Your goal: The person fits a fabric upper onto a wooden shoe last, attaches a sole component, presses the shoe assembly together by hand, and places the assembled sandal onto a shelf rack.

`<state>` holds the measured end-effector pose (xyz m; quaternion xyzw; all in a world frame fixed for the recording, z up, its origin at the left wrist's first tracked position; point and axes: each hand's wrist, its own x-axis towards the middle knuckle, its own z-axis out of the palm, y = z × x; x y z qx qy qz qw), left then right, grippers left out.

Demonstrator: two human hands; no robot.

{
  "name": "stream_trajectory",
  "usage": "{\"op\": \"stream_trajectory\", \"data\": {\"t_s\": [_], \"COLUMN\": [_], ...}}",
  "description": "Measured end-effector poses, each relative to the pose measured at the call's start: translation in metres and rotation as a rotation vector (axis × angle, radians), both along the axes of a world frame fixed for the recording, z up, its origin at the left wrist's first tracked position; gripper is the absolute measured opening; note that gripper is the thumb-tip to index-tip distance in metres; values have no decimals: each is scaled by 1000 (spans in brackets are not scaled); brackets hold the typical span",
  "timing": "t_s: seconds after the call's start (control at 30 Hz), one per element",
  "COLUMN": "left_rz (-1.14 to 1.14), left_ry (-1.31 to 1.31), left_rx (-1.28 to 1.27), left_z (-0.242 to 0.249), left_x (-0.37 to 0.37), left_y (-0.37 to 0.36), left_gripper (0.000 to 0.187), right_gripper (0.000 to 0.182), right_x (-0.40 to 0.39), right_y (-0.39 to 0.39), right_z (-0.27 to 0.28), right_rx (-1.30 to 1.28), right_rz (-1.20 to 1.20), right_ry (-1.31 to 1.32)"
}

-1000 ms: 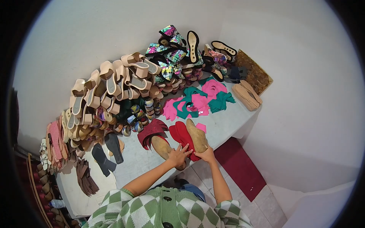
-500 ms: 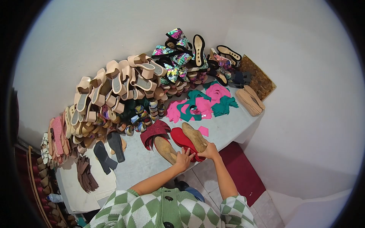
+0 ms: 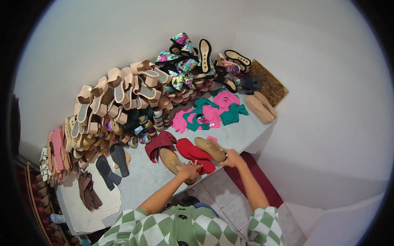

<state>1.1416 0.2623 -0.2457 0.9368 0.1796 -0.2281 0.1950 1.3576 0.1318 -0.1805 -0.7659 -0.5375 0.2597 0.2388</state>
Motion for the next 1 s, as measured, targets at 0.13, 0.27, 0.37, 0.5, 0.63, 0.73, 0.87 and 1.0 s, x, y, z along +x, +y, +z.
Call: {"op": "stream_trajectory", "data": {"t_s": [0.13, 0.27, 0.37, 0.5, 0.63, 0.73, 0.87, 1.0], "left_rz": [482, 1076, 1075, 1174, 1301, 1348, 1406, 1304], "left_ry": [-430, -529, -637, -582, -732, -753, -780, -992], "left_rx": [-411, -608, -561, -819, -689, -722, -927, -1102], "left_z": [-29, -89, -114, -75, -69, -51, -34, 18], "left_x": [7, 41, 50, 57, 64, 60, 46, 26], "left_y": [21, 31, 40, 35, 30, 32, 35, 44], "left_gripper": [53, 48, 39, 37, 27, 26, 24, 21], "right_gripper": [66, 63, 66, 65, 58, 54, 50, 50], "right_x": [-27, -31, -37, -31, -25, -29, -41, -82], "right_y": [-24, -35, -28, -20, -22, -26, -33, -25], "right_z": [-41, -65, -52, -75, -87, -80, -58, 10], "right_rx": [126, 65, 7, 86, 171, 265, 322, 415], "right_rz": [-128, -265, -349, -388, -371, -367, -390, -348], "right_ry": [45, 251, 355, 388, 495, 475, 629, 599]}}
